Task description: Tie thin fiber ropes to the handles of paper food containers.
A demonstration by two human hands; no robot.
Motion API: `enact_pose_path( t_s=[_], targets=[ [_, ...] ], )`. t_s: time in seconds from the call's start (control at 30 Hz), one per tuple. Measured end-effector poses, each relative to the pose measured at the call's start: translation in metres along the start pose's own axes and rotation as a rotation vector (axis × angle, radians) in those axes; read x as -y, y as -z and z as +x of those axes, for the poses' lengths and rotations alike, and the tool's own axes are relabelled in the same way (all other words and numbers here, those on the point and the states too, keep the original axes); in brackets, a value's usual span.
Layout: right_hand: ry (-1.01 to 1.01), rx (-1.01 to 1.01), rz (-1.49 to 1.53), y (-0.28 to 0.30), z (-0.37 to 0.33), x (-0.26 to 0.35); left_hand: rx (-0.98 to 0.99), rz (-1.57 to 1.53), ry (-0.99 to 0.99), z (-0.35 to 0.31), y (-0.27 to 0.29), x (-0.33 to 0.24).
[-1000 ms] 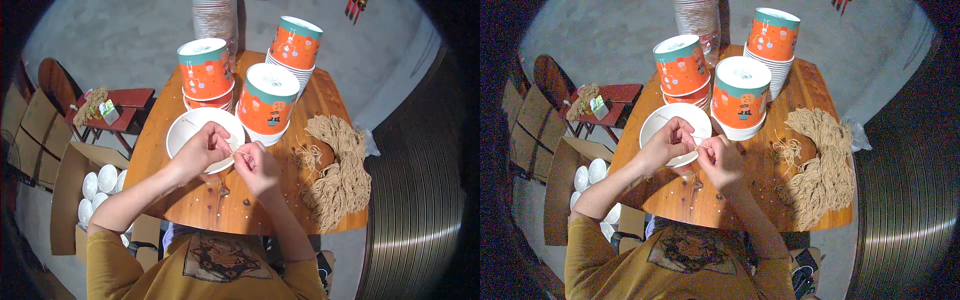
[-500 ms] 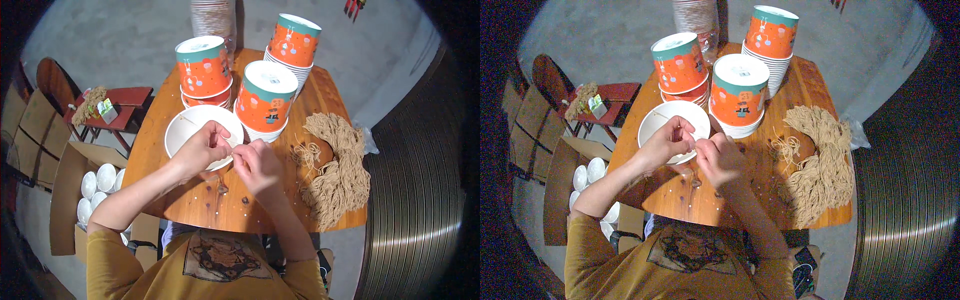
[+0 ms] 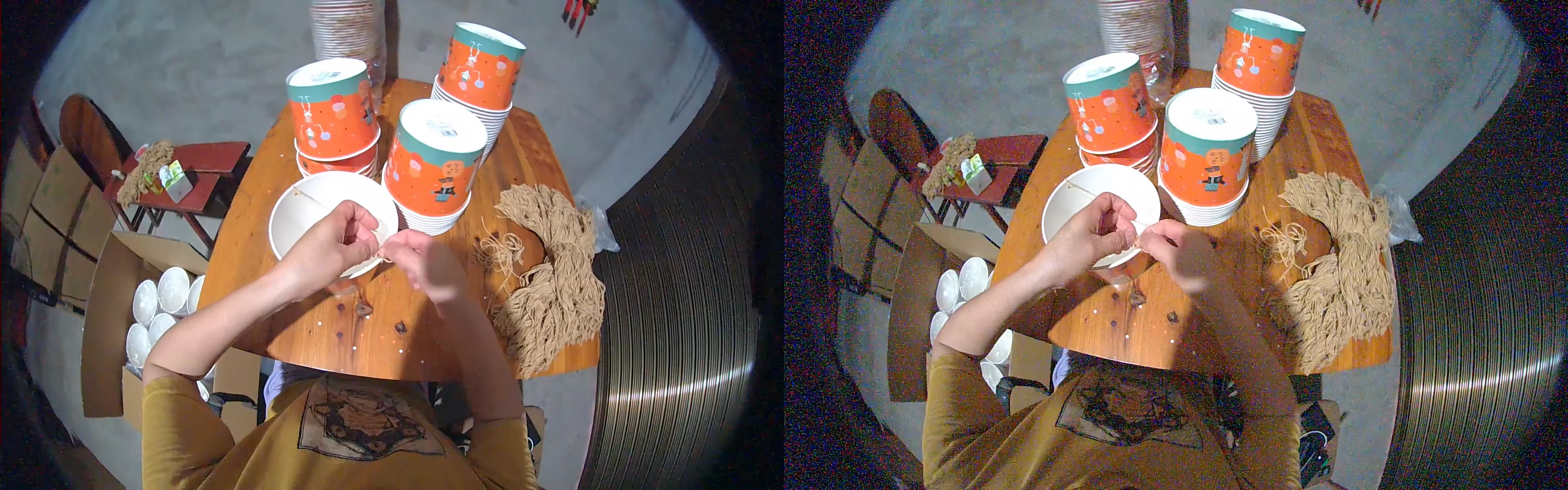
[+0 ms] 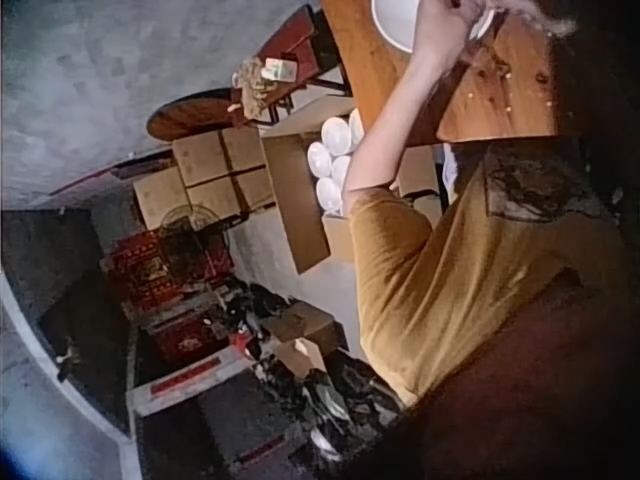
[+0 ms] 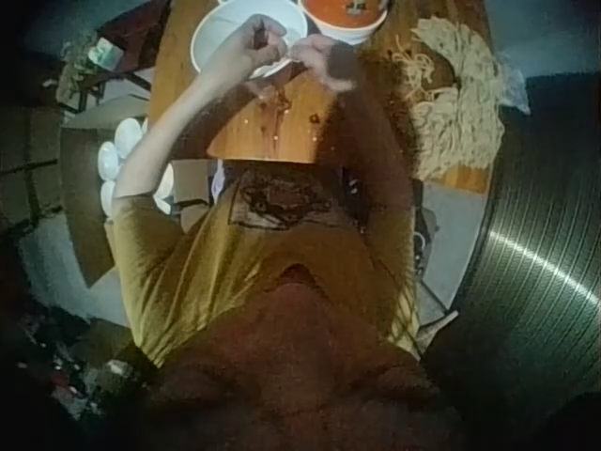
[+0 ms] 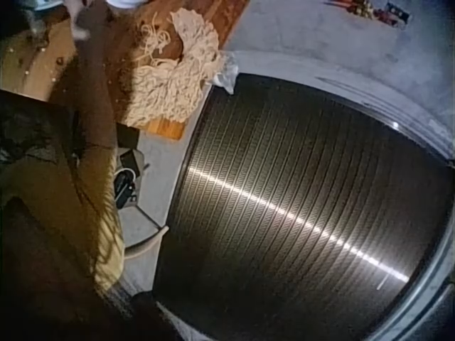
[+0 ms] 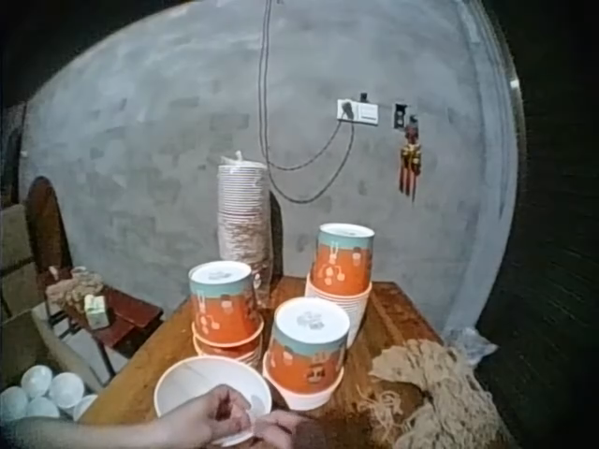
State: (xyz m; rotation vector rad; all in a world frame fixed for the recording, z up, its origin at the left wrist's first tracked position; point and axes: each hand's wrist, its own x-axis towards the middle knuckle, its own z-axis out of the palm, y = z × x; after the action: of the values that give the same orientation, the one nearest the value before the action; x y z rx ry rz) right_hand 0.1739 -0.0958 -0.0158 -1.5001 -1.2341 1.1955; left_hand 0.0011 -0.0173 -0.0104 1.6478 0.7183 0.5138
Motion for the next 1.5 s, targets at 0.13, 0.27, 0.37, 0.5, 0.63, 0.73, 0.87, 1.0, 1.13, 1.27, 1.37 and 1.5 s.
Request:
enact_pose_path(
  t_s=[0.13,0.27,0.37,0.5,0.63,0.73,0.87,1.0,1.13,1.27,1.37,1.5],
  targets=[
    [-0.021,-0.019,0.055,-0.003,0.0,-0.011,0.001,-0.033,-0.016,0.001,0.001,0.003],
    [0.39,-0.177,0.125,-0.016,-0.005,-0.031,-0.001,-0.029,0.008,0.001,0.0,-0.003],
    [0.519,-0.255,-0.014,-0.02,-0.009,-0.027,-0.003,-0.019,0.034,0.0,0.001,-0.003],
    [0.586,-0.302,-0.196,-0.021,-0.006,-0.028,0.0,-0.01,0.036,0.001,0.001,-0.001],
    [0.525,-0.307,-0.177,-0.021,-0.005,-0.031,0.047,-0.007,-0.078,-0.001,0.0,-0.002],
    [0.415,-0.276,-0.177,-0.021,-0.007,-0.031,0.089,-0.018,0.045,-0.006,-0.003,-0.015],
    [0.45,-0.293,-0.093,-0.022,-0.006,-0.035,0.091,0.034,0.072,-0.004,-0.002,-0.012],
    [0.495,-0.297,-0.082,-0.021,-0.004,-0.042,0.091,0.16,0.043,-0.004,0.0,-0.007],
    [0.449,-0.28,-0.048,-0.022,-0.005,-0.041,0.06,0.295,0.0,-0.005,0.0,-0.006],
    [0.449,-0.27,-0.043,-0.021,-0.005,-0.044,0.0,0.407,-0.073,-0.004,0.001,-0.005],
    [0.481,-0.267,-0.046,-0.02,-0.004,-0.048,0.003,0.372,-0.003,-0.003,0.003,-0.006],
    [0.533,-0.293,-0.106,-0.02,-0.007,-0.049,0.002,0.36,0.03,-0.004,0.003,-0.01]
  ],
)
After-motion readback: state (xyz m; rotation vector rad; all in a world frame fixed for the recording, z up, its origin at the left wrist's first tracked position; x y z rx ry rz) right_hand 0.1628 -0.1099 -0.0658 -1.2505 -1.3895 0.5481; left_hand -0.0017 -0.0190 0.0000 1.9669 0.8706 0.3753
